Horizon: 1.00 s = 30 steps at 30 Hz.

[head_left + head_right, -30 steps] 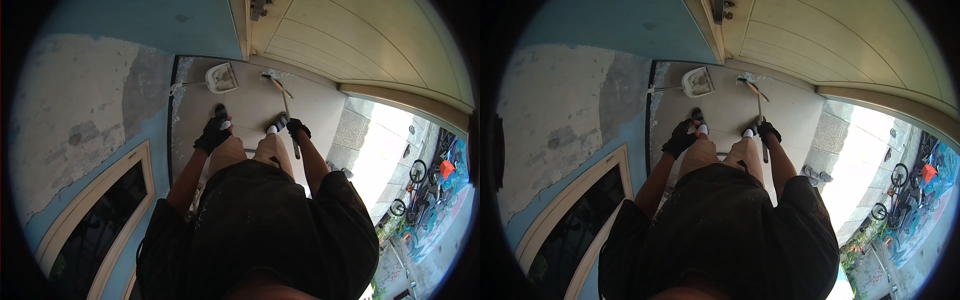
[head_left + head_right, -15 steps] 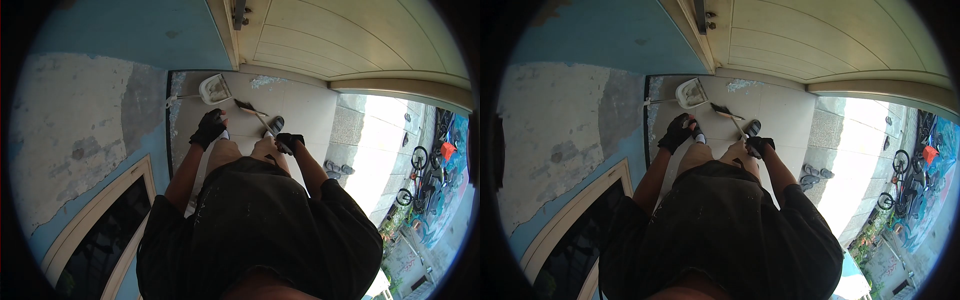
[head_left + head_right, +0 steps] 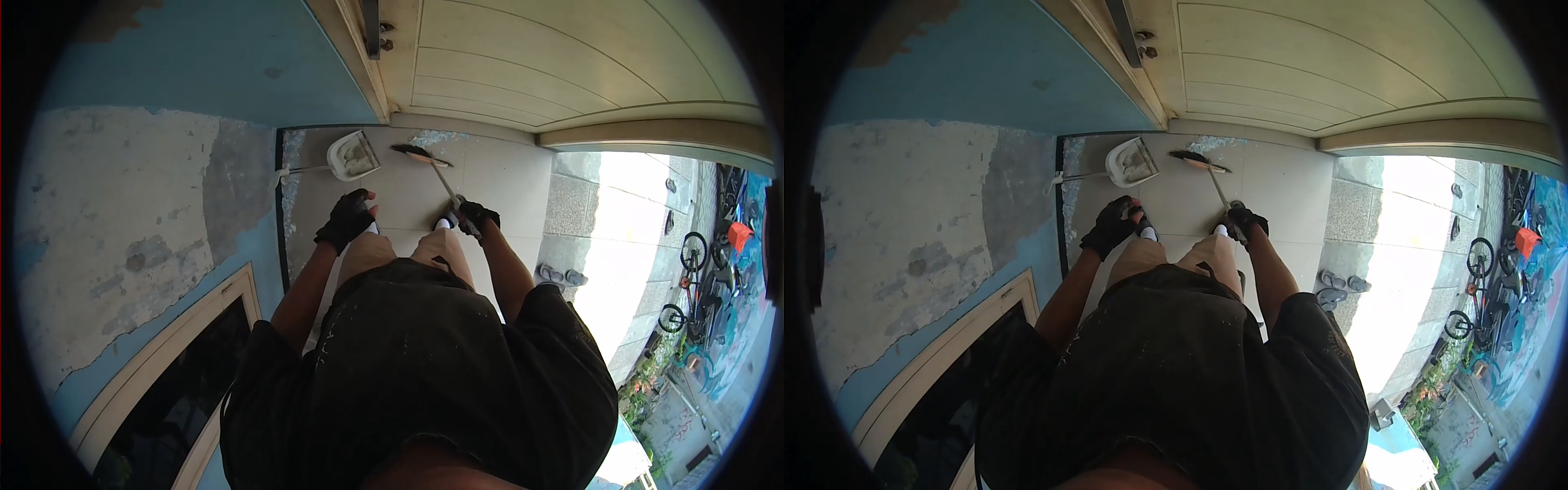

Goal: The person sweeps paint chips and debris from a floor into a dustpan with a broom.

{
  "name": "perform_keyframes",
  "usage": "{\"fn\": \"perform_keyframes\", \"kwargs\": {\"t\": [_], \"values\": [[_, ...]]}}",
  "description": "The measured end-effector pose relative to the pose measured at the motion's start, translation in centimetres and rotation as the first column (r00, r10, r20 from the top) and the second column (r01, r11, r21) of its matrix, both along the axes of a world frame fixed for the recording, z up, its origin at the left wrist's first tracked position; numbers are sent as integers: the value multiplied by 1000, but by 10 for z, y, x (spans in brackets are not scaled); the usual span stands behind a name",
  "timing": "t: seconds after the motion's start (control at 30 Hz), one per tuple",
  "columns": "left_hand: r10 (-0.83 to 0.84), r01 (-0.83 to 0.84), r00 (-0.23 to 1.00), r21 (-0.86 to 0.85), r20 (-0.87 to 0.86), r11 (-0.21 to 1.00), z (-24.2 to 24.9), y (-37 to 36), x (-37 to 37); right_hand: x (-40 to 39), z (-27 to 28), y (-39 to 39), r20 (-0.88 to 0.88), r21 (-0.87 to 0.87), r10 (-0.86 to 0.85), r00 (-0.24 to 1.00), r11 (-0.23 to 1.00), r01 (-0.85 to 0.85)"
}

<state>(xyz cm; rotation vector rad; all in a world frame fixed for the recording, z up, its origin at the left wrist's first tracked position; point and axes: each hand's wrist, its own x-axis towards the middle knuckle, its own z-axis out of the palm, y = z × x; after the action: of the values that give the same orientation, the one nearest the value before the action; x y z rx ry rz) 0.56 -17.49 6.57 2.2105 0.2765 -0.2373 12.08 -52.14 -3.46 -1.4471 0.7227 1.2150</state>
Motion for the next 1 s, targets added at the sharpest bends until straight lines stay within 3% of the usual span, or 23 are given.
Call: {"fn": "perform_keyframes", "kwargs": {"t": [0.03,0.1,0.2,0.27,0.3,0.43,0.47,0.53,0.6,0.67,0.8,0.87,1.0], "values": [[-9,8,1000,-26,-9,1000,-3,0,1,-4,0,-6,6,1,-11,1000,1000,11],[-36,36,999,-52,5,998,-6,-4,6,-6,7,-22,105,-72,165,981,985,-158],[-79,82,994,-37,75,996,-3,-9,16,-14,32,-43,100,-89,173,980,982,-164],[-108,113,990,-57,91,992,-1,-15,20,-33,37,-72,238,270,-54,970,963,-12],[-130,137,985,-54,117,989,-3,-17,23,-43,41,-82,211,451,-202,956,888,88],[-232,249,962,-113,144,962,3,-23,48,-46,83,-82,232,120,-50,972,993,22],[-258,273,958,-127,124,954,6,-25,50,-51,91,-83,245,121,-66,967,992,37],[-275,292,952,-130,134,948,5,-30,56,-67,99,-89,212,244,-345,915,925,292],[-277,294,952,-139,135,946,7,-36,72,-70,115,-85,229,23,-282,932,958,285],[-301,318,943,-127,139,939,11,-46,78,-72,106,-99,119,-21,-327,937,943,332],[-327,355,924,-127,200,926,-3,-66,88,-73,110,-121,124,-70,-390,912,914,400],[-343,373,919,-151,191,915,4,-81,90,-71,82,-145,6,-6,-516,856,856,516],[-376,407,902,-126,211,905,1,-105,100,-71,88,-172,84,36,-619,781,785,618]]}}
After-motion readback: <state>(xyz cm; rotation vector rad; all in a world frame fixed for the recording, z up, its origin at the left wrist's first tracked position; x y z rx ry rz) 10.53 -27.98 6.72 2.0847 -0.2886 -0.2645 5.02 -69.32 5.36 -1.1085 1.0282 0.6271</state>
